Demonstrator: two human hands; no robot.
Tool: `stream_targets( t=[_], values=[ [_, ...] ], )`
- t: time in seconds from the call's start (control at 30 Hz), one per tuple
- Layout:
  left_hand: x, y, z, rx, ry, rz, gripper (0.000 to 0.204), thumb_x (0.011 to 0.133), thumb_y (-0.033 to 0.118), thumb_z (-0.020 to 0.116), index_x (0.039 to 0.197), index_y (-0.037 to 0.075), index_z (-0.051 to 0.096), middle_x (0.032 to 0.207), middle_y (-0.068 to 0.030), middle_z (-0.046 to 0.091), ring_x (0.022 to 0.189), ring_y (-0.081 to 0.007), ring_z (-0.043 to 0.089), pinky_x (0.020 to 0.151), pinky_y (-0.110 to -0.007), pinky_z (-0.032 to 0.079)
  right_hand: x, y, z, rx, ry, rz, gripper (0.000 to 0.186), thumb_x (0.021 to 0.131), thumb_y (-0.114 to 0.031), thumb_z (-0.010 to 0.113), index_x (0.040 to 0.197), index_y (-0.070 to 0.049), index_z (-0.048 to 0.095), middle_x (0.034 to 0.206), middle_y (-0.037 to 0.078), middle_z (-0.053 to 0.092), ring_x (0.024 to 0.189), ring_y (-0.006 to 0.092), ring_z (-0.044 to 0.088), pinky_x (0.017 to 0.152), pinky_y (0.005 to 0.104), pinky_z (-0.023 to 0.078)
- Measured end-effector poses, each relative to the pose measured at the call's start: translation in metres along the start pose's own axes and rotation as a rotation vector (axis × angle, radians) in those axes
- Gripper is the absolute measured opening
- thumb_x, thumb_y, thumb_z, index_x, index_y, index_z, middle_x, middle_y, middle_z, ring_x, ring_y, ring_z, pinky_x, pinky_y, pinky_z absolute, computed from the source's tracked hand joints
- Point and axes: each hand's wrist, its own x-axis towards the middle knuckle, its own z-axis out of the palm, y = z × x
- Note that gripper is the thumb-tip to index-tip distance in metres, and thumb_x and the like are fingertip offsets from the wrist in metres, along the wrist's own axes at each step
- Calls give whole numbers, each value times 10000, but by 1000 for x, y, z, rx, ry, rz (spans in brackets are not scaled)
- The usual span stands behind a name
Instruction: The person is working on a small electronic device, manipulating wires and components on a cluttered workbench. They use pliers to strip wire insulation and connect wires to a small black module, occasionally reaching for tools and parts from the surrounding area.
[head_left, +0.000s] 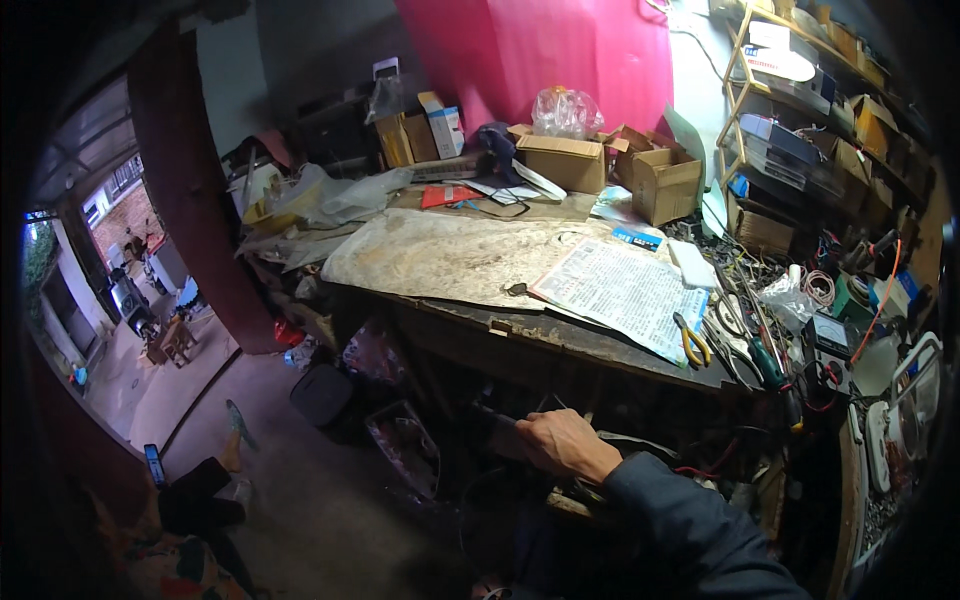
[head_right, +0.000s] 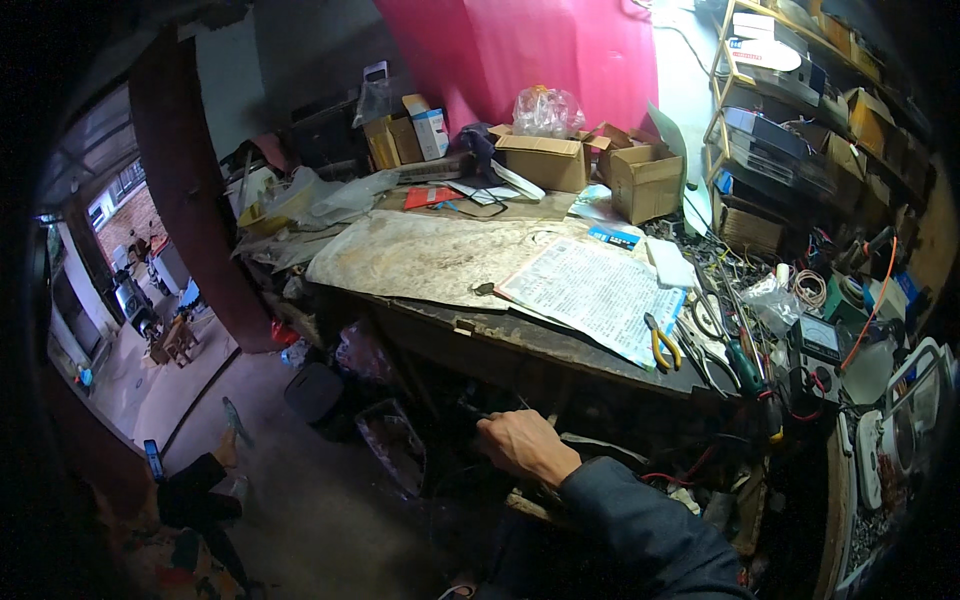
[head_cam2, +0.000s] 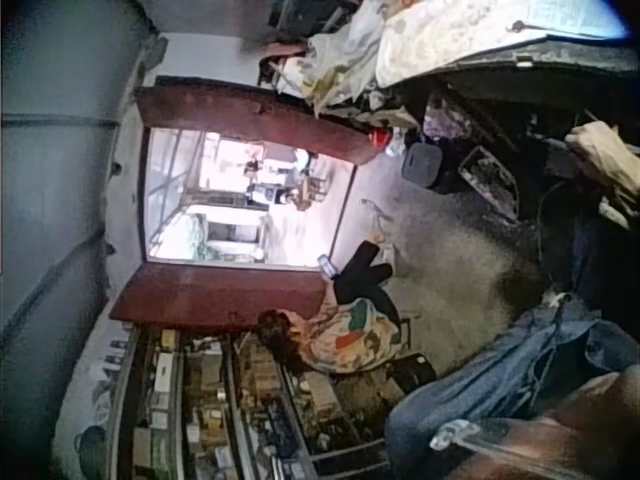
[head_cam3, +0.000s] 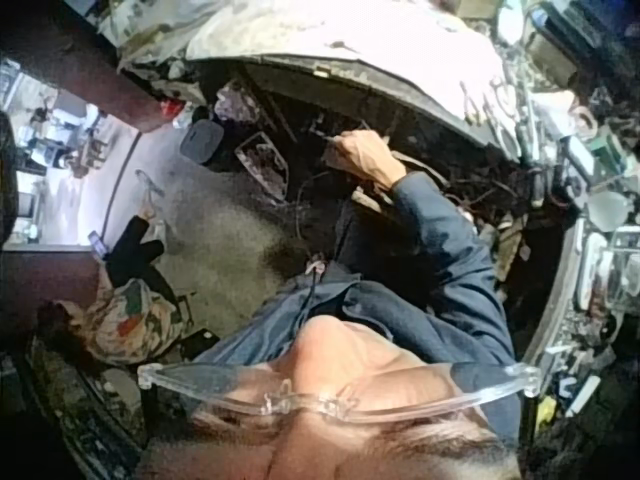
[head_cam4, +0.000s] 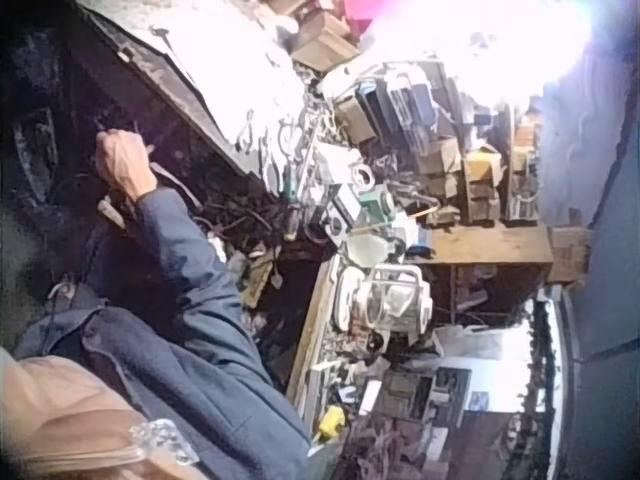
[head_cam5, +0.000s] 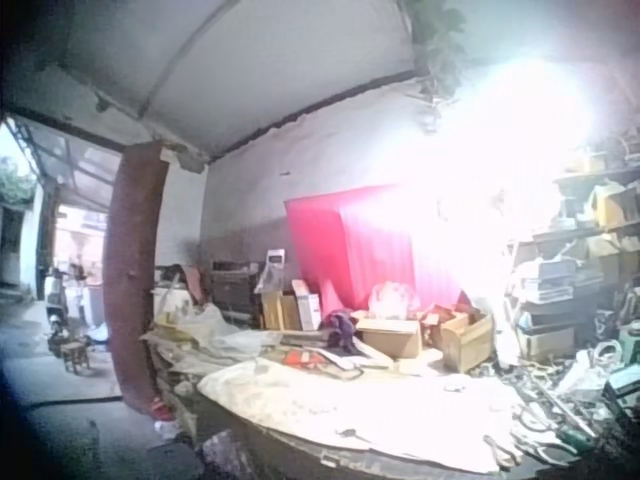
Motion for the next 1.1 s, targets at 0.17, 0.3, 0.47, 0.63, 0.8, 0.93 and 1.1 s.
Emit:
stream_targets(
  t=[0.17,0.3,0.47,0.63,0.8,0.93,1.1],
  values=[
    [5,-2,6,26,-1,17,395,987,394,512,1135,74,691,1107,-208,678,1005,-361,651,842,-476,523,-3,1,-2,-24,3,2,168,900,-167,582,921,-7,630,851,196,662,787,402,665,664,489,538],
    [17,-22,18,61,15,26,403,990,398,507,1138,71,691,1112,-213,676,1005,-360,652,843,-475,522,-5,11,17,10,105,21,159,913,-146,551,939,-19,642,841,190,669,788,403,671,672,492,544],
    [36,-28,15,119,28,38,405,988,395,509,1133,61,686,1094,-218,672,986,-364,649,833,-476,518,-10,14,17,-37,219,31,162,903,-144,544,905,-23,652,815,187,672,777,397,677,664,490,546],
    [7,-28,-10,129,71,-51,397,979,380,523,1114,39,674,1042,-218,665,939,-374,640,804,-483,512,-16,8,20,45,144,4,172,904,-183,575,835,-31,620,779,177,662,720,397,658,621,499,521],
    [1,-21,-24,152,104,-71,391,969,365,536,1096,17,661,990,-217,659,893,-383,631,775,-489,506,-24,13,11,67,163,-24,157,876,-176,590,818,-31,605,747,193,649,716,415,649,621,511,516],
    [-11,-16,-32,168,147,-89,388,962,353,547,1081,-1,652,949,-217,654,856,-391,624,751,-494,501,-27,13,11,92,167,-41,163,885,-175,582,815,-29,606,753,206,650,726,428,647,629,522,514],
    [-22,-13,-71,232,357,-44,386,953,338,561,1063,-23,639,897,-217,647,809,-401,615,722,-500,496,-25,14,18,124,174,-78,152,884,-155,575,823,-21,611,769,216,657,747,435,651,645,530,516]
  ],
)
